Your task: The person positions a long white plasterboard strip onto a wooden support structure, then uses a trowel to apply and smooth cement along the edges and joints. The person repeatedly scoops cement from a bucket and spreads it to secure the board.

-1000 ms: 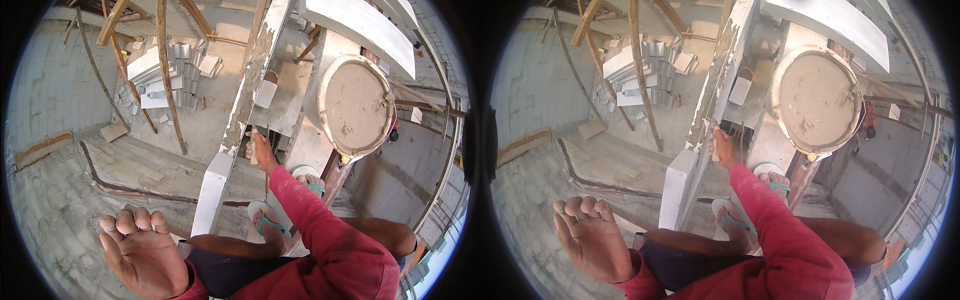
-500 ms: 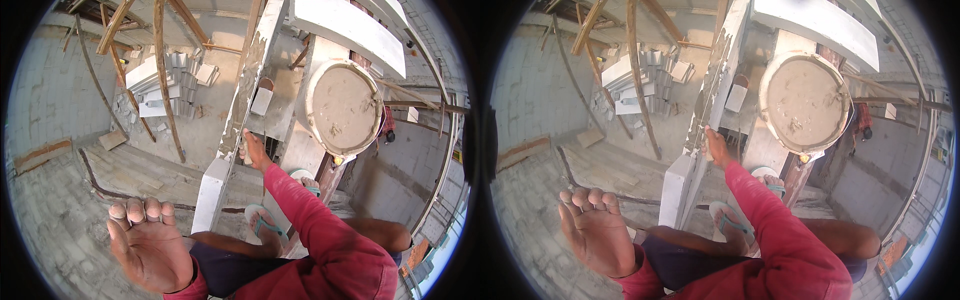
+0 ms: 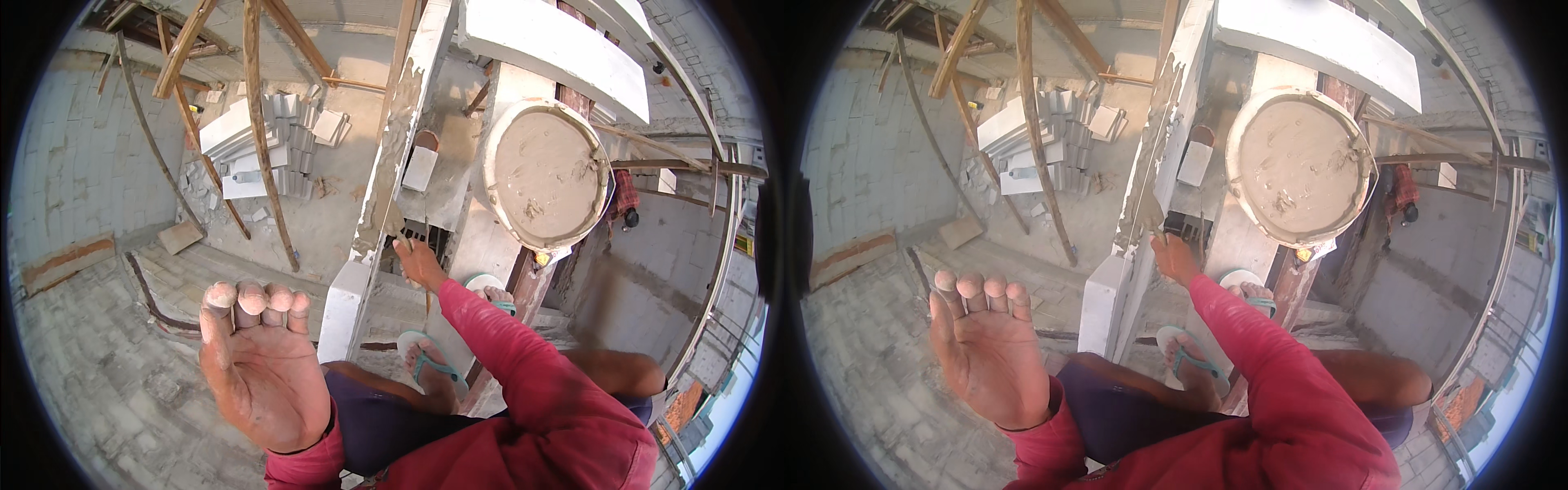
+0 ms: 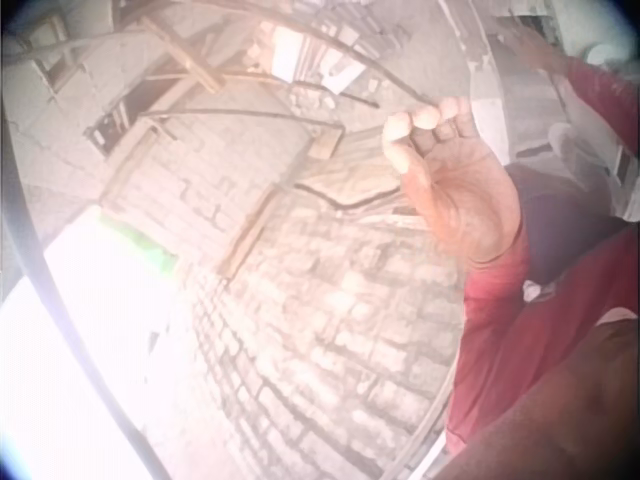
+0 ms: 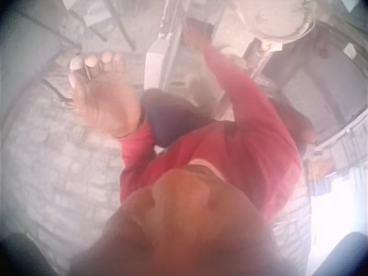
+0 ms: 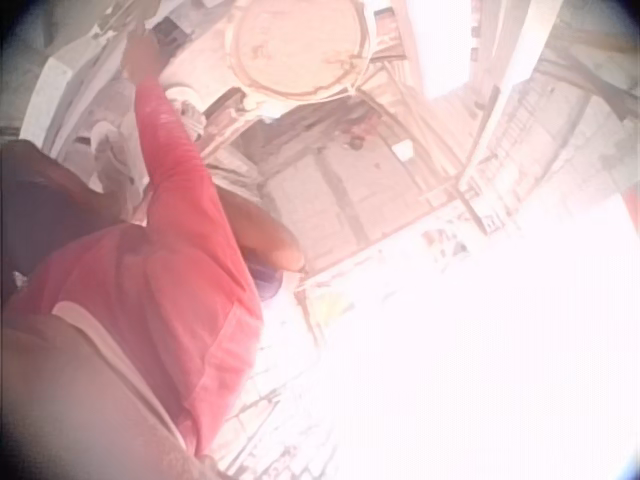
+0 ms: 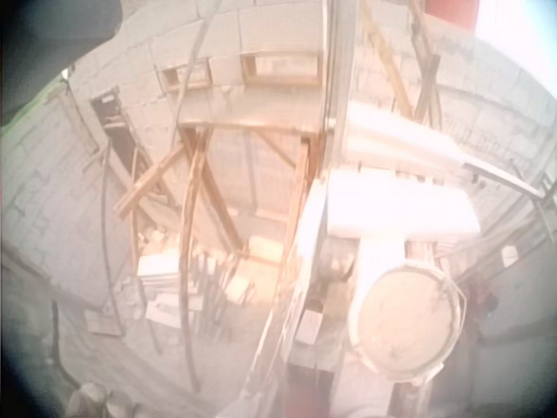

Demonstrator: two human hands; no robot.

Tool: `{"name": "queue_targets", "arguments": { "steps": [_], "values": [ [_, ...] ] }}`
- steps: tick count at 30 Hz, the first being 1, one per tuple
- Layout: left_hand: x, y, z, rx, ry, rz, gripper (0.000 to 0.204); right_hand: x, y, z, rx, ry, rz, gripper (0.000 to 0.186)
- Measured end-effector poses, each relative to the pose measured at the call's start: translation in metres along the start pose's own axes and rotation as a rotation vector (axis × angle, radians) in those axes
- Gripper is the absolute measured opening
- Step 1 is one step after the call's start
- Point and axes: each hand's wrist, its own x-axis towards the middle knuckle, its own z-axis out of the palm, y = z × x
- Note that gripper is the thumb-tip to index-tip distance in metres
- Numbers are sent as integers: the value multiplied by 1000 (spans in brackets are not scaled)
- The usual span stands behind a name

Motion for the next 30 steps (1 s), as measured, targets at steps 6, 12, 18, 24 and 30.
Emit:
{"name": "queue_targets", "arguments": {
  "steps": [6,12,18,24,30],
  "values": [
    [23,-8,13,-68,-3,-12,38,-143,-39,-77,153,-107,72,44],
    [47,-21,25,-125,-4,26,44,-298,-119,-212,-395,156,-260,33],
    [59,-25,27,-100,30,118,47,-268,-124,-314,-1159,629,-384,36],
    [65,-14,3,25,115,207,47,-229,-97,-324,-671,422,-208,40],
    [67,-7,-7,10,114,212,45,-248,-70,-301,-172,368,-80,31]
  ]
}}
